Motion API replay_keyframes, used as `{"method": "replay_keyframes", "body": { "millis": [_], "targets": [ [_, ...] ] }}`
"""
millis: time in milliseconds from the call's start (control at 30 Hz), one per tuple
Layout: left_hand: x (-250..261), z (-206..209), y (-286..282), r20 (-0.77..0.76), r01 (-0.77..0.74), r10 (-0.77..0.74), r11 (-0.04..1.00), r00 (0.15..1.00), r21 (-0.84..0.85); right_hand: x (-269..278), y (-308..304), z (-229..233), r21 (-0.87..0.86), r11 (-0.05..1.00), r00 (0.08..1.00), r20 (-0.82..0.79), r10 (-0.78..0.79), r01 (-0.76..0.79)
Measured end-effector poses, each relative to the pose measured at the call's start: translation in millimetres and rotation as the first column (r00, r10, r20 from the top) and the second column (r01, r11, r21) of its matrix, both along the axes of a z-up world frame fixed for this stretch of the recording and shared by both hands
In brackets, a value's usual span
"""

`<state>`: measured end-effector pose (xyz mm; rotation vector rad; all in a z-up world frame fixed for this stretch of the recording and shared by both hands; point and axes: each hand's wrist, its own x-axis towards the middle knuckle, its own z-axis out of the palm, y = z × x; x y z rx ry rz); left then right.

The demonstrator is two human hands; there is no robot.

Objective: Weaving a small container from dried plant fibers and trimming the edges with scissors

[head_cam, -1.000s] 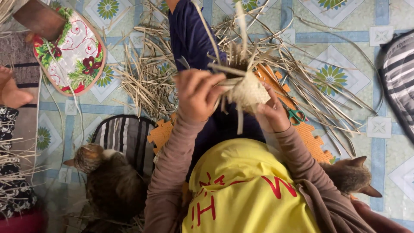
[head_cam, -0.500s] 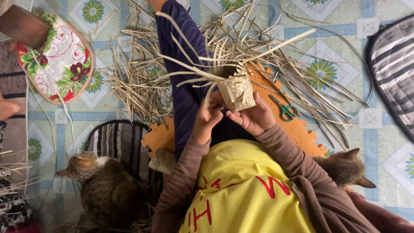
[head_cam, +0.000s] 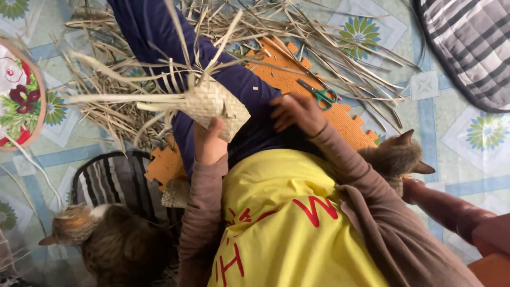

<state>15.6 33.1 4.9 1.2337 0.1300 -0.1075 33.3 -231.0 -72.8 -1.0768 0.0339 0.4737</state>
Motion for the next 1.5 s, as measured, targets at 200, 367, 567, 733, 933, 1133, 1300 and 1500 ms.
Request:
{"method": "replay_keyframes", "body": {
  "millis": [200,367,567,733,933,1133,1300,1500],
  "targets": [
    [3.3,-54.3,6.6,-0.072,-0.228,0.216,0.912,0.974,-0.341,-18.5,-92.1,-142.2,-0.921,-0.015,0.889,0.371,0.268,0.389],
    [6.1,19.3,-8.4,-0.132,-0.177,0.122,0.787,0.984,-0.591,-23.8,-101.6,-190.5,-0.882,-0.218,0.855,0.3,0.422,0.417],
    [-1.8,27.6,0.0,-0.08,-0.052,-0.009,0.694,0.997,-0.718,-22.5,-108.8,-183.5,-0.771,-0.139,0.699,0.465,0.543,0.621],
    [-4.7,32.6,-1.6,0.061,0.077,-0.048,0.696,0.997,-0.714,-24.8,-93.4,-153.7,-0.961,0.01,0.947,0.274,0.17,0.276],
    [-6.0,12.3,-7.9,0.074,0.108,-0.084,0.563,0.994,-0.819,-28.6,-65.0,-109.6,-0.616,0.785,0.996,0.088,-0.023,0.072],
    [-18.0,18.6,-22.2,0.13,0.158,-0.09,0.534,0.987,-0.83,-19.1,-61.8,-68.6,-0.352,0.931,0.989,0.138,-0.053,0.099],
    [-22.3,38.4,-22.4,0.337,0.214,0.022,0.732,0.941,-0.647,-25.5,-31.0,118.0,-0.475,0.846,0.795,0.597,0.107,0.243],
    [-35.1,38.2,-28.7,0.429,0.102,0.141,0.862,0.892,-0.496,-31.4,2.7,167.2,-0.466,0.652,0.358,0.883,0.303,0.598]
  ]
}}
